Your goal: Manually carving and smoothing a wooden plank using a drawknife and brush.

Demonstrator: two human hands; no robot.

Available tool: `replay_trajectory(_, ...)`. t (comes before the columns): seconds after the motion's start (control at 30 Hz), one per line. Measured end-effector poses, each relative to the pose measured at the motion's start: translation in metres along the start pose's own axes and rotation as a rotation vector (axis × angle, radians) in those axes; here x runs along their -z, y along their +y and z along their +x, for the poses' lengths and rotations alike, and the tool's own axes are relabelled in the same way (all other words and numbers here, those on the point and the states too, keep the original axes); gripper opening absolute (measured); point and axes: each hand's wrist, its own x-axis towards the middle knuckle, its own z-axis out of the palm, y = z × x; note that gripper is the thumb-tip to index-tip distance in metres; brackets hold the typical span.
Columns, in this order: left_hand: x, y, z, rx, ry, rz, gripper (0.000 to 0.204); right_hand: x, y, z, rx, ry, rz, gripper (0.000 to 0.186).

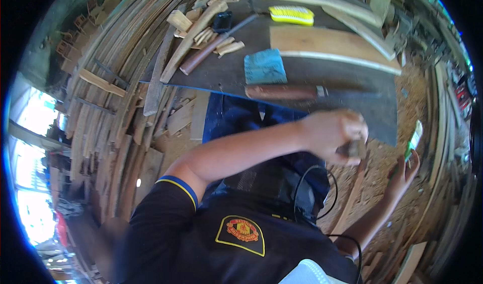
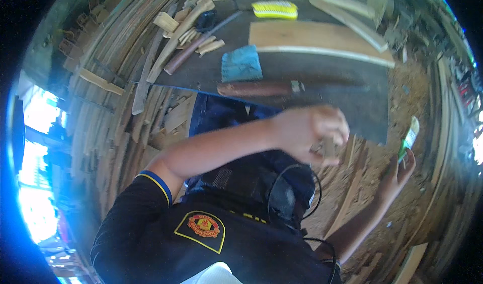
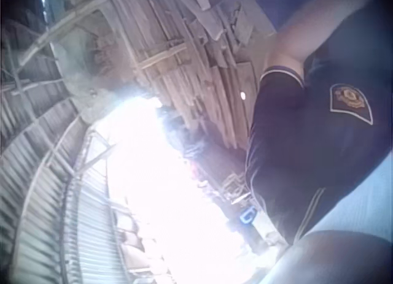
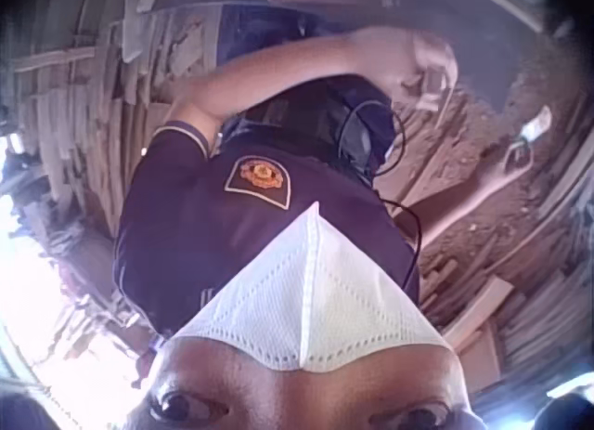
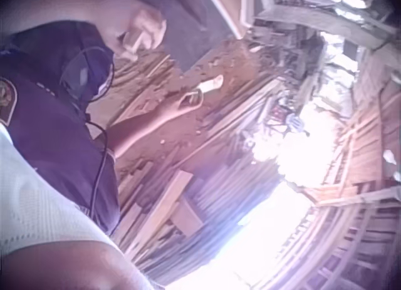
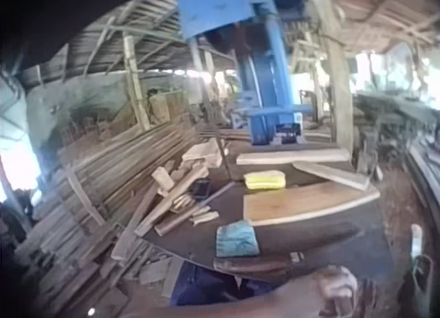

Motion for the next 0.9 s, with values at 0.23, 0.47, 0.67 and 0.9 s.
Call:
replay_trajectory(0.23,0.018,0.005,-0.067,-0.072,0.080,-0.101,0.028,-0.016,-0.138,-0.046,0.466,-0.417,-0.501,0.035)
replay_trajectory(0.47,0.044,-0.007,-0.151,0.245,0.178,-0.065,0.026,-0.015,-0.177,-0.059,0.351,-0.194,-0.407,0.048)
replay_trajectory(0.67,0.042,-0.015,-0.200,0.459,0.349,-0.419,0.028,-0.026,-0.160,-0.073,0.313,-0.519,-0.756,0.048)
replay_trajectory(0.9,0.041,-0.029,-0.195,0.817,0.359,-0.765,0.028,-0.028,-0.145,-0.065,0.573,-0.141,-0.439,0.046)
